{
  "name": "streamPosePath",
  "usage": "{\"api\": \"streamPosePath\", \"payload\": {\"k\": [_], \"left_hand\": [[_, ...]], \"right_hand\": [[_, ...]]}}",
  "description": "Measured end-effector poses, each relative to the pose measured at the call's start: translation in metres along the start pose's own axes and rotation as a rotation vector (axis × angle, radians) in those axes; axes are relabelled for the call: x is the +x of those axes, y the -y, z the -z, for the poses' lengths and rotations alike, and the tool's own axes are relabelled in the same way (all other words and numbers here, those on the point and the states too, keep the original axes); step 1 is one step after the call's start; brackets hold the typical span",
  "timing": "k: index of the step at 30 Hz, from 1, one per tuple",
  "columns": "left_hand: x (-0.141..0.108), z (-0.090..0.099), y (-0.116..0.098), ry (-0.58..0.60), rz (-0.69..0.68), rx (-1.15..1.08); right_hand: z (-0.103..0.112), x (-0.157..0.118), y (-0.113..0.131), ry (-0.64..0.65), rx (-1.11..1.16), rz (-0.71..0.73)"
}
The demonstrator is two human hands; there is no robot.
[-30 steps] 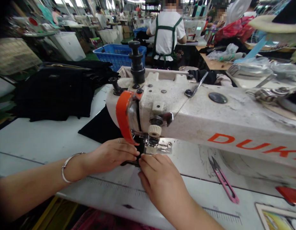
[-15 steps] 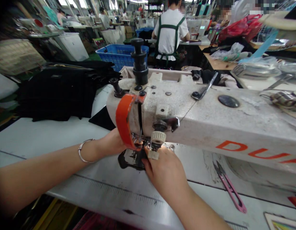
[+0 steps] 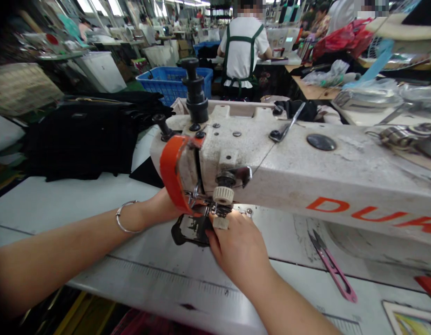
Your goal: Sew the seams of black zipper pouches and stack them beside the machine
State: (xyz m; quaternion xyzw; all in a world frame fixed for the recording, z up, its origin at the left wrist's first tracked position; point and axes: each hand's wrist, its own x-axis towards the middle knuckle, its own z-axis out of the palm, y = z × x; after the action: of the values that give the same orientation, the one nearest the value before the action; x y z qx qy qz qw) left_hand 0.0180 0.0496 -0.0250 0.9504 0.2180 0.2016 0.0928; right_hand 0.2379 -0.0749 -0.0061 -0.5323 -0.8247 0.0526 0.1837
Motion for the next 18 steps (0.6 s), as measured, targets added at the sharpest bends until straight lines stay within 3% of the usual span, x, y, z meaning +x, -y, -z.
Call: {"api": "streamPosePath", "payload": {"k": [6,10,14,18], "left_hand": [[0.004,0.004,-0.001,0.037,0.028,-0.001],[0.008,0.023,-0.027,0.076,0.047,0.002],[0.010,0.046,-0.058,0.194,0.104,0.037],[0.007,0.056,-0.058,0.327,0.074,0.047]], "right_hand": [[0.000,0.000,0.001,0.016,0.004,0.006],[0.000,0.000,0.001,0.027,0.007,0.019],[0.001,-0.002,-0.001,-0.028,0.055,0.057],[0.000,-0.004,-0.002,-0.063,0.103,0.092]]}}
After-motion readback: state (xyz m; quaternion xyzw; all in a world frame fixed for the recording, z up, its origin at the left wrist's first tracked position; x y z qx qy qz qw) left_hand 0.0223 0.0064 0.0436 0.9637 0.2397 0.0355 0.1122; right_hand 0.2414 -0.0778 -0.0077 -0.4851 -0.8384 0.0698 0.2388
